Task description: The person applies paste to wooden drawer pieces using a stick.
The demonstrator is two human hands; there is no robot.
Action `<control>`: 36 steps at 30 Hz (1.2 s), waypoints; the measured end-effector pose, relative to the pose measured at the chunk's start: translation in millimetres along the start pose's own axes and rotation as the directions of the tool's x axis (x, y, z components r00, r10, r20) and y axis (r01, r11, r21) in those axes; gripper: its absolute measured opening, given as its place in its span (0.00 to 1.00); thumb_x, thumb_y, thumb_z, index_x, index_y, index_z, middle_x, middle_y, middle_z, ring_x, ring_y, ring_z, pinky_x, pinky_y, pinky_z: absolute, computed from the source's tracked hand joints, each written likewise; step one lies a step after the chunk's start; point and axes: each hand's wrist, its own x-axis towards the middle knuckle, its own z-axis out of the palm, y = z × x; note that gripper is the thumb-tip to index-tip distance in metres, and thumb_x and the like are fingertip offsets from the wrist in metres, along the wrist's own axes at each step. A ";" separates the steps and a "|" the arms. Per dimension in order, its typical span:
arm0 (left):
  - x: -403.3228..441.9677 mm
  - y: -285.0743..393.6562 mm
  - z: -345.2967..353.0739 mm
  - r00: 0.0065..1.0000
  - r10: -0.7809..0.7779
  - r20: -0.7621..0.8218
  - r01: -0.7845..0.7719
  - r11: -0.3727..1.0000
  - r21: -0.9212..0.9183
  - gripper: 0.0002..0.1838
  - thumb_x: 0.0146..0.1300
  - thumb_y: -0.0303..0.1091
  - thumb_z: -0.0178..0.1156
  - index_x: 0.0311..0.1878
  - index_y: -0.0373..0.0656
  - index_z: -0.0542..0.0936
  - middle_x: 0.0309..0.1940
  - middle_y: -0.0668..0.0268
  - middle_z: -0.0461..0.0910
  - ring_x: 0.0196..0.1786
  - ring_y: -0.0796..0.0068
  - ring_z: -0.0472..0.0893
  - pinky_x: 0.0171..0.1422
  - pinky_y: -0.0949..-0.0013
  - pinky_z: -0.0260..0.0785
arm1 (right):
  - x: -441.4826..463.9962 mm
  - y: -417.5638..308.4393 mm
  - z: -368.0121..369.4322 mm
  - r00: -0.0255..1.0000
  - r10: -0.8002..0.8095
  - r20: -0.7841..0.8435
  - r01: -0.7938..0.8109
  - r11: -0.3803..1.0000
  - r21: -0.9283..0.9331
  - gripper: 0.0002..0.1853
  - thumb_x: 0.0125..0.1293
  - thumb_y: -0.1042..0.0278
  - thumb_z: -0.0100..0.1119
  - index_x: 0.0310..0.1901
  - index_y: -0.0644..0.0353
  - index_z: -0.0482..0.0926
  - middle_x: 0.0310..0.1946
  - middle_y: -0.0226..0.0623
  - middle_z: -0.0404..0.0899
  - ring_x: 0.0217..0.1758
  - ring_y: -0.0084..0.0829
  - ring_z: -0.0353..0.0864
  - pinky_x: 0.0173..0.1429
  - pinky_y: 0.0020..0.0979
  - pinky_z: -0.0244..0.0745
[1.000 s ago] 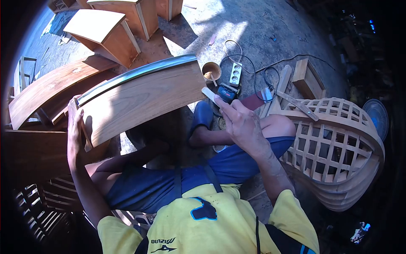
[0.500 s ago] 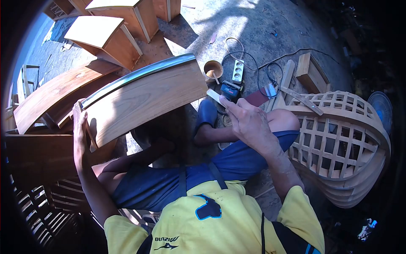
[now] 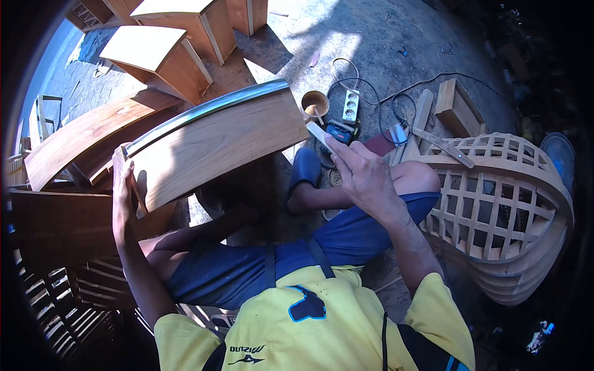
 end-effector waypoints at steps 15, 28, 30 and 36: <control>-1.4 2.9 0.5 1.000 -0.005 -0.005 0.005 1.000 -0.019 0.39 0.75 0.54 0.54 0.80 0.39 0.62 0.80 0.56 0.60 0.83 0.65 0.56 0.85 0.57 0.45 | 11.4 -1.8 1.1 0.993 -0.033 0.110 0.039 0.998 -0.052 0.20 0.74 0.65 0.59 0.66 0.51 0.80 0.34 0.44 0.78 0.34 0.47 0.87 0.38 0.45 0.84; 0.2 5.3 1.9 1.000 -0.006 -0.009 0.006 0.999 -0.047 0.37 0.76 0.54 0.53 0.80 0.41 0.63 0.78 0.58 0.61 0.82 0.66 0.57 0.84 0.58 0.45 | -11.3 -7.4 9.5 0.991 -0.026 0.134 0.035 0.997 -0.063 0.21 0.74 0.67 0.59 0.68 0.51 0.78 0.32 0.41 0.76 0.32 0.45 0.85 0.36 0.45 0.81; 1.4 5.2 2.7 1.000 -0.005 -0.005 0.004 0.999 -0.050 0.36 0.77 0.54 0.52 0.79 0.41 0.63 0.78 0.58 0.61 0.81 0.66 0.57 0.84 0.58 0.46 | -14.8 -8.3 -3.4 0.985 -0.017 0.175 0.020 1.000 -0.018 0.21 0.75 0.67 0.59 0.68 0.51 0.78 0.31 0.41 0.75 0.31 0.45 0.84 0.35 0.45 0.80; 4.9 6.3 5.0 1.000 -0.001 0.008 0.001 0.998 -0.062 0.34 0.77 0.53 0.50 0.79 0.44 0.65 0.76 0.60 0.62 0.80 0.67 0.58 0.83 0.58 0.47 | 2.5 -10.6 -6.4 0.981 -0.002 0.195 0.014 0.998 -0.063 0.19 0.76 0.64 0.57 0.66 0.51 0.79 0.32 0.43 0.78 0.34 0.46 0.87 0.38 0.44 0.83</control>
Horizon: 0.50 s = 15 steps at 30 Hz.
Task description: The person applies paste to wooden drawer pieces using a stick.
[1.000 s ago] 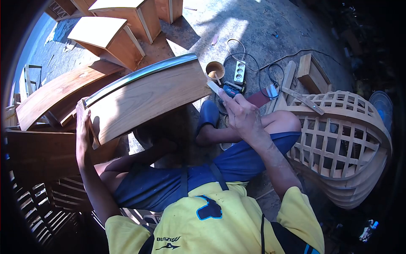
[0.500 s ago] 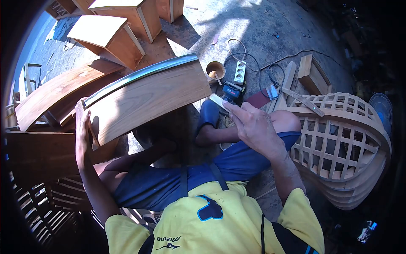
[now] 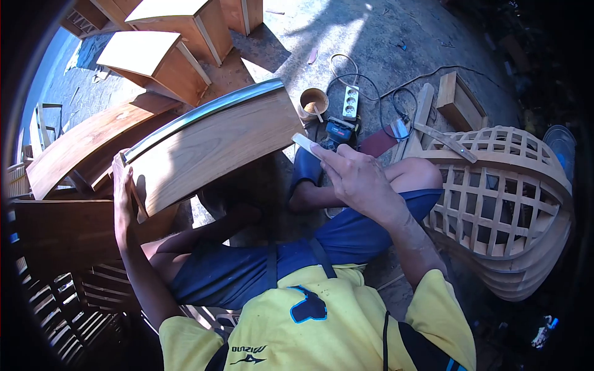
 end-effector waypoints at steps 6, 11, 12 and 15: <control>-1.5 2.7 -2.0 1.000 0.014 0.020 -0.013 0.999 -0.033 0.32 0.78 0.53 0.48 0.78 0.46 0.66 0.75 0.62 0.64 0.79 0.67 0.59 0.83 0.58 0.48 | 3.3 10.4 -17.1 0.997 -0.009 -0.078 0.012 0.999 0.048 0.19 0.72 0.70 0.62 0.63 0.56 0.82 0.32 0.46 0.78 0.36 0.48 0.84 0.42 0.48 0.77; -1.5 -9.3 -2.2 0.999 -0.013 0.036 0.018 0.990 -0.139 0.30 0.81 0.53 0.44 0.78 0.48 0.68 0.71 0.66 0.70 0.76 0.70 0.65 0.81 0.60 0.53 | 10.5 18.7 -24.3 0.993 -0.093 0.068 0.094 0.996 0.001 0.19 0.74 0.67 0.60 0.64 0.56 0.80 0.32 0.46 0.81 0.35 0.49 0.86 0.40 0.46 0.82; -2.9 -4.0 2.0 0.999 -0.016 0.032 0.022 0.985 -0.170 0.29 0.82 0.53 0.44 0.78 0.48 0.68 0.71 0.66 0.70 0.75 0.70 0.66 0.81 0.61 0.54 | 9.1 33.3 -20.2 0.980 -0.197 0.010 0.193 0.970 0.148 0.18 0.75 0.68 0.59 0.64 0.57 0.80 0.32 0.44 0.83 0.32 0.43 0.86 0.37 0.41 0.81; -9.0 8.1 9.0 0.998 -0.064 -0.026 0.053 0.955 -0.292 0.29 0.83 0.52 0.42 0.78 0.48 0.68 0.72 0.66 0.70 0.74 0.70 0.67 0.80 0.62 0.55 | 20.9 45.2 -26.9 0.999 -0.048 0.006 0.040 0.888 0.459 0.17 0.77 0.70 0.56 0.64 0.59 0.80 0.31 0.40 0.86 0.28 0.29 0.84 0.33 0.31 0.79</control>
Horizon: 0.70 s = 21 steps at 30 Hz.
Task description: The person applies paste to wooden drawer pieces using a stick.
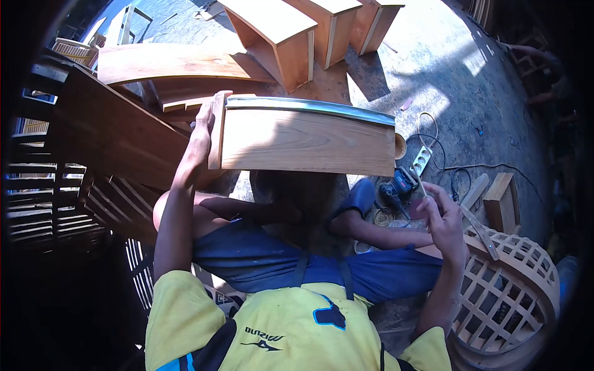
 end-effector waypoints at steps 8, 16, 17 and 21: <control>-18.9 19.7 36.7 0.960 -0.173 -0.222 0.081 0.925 -0.371 0.28 0.86 0.49 0.44 0.79 0.45 0.69 0.72 0.65 0.74 0.67 0.76 0.75 0.72 0.69 0.67 | 83.8 98.5 -6.9 0.937 0.338 -0.090 -0.343 0.938 -0.052 0.18 0.78 0.69 0.51 0.64 0.60 0.80 0.31 0.35 0.86 0.28 0.23 0.84 0.34 0.29 0.80; 7.2 -83.1 -40.0 0.977 0.099 -0.191 -0.113 0.992 -0.062 0.31 0.86 0.49 0.38 0.82 0.39 0.60 0.77 0.57 0.67 0.75 0.65 0.70 0.80 0.61 0.63 | 151.9 213.4 33.0 0.959 0.280 -0.051 -0.249 0.740 -0.625 0.15 0.68 0.67 0.58 0.53 0.55 0.88 0.48 0.51 0.88 0.52 0.52 0.88 0.61 0.50 0.81; 10.9 -93.0 -50.6 0.971 0.141 -0.191 -0.147 0.989 -0.017 0.31 0.85 0.48 0.38 0.82 0.39 0.61 0.76 0.57 0.67 0.75 0.65 0.70 0.80 0.61 0.62 | 158.1 203.8 35.0 0.932 0.362 -0.022 -0.290 0.706 -0.646 0.15 0.67 0.67 0.58 0.52 0.55 0.88 0.48 0.51 0.88 0.52 0.52 0.88 0.61 0.51 0.81; 18.6 -85.1 -47.5 0.952 0.066 -0.298 -0.088 0.994 -0.061 0.31 0.84 0.52 0.41 0.77 0.39 0.67 0.70 0.58 0.73 0.69 0.66 0.75 0.74 0.63 0.67 | 178.1 226.8 60.5 0.913 0.406 -0.030 -0.314 0.655 -0.687 0.14 0.67 0.66 0.59 0.48 0.59 0.89 0.46 0.53 0.88 0.52 0.50 0.89 0.59 0.52 0.82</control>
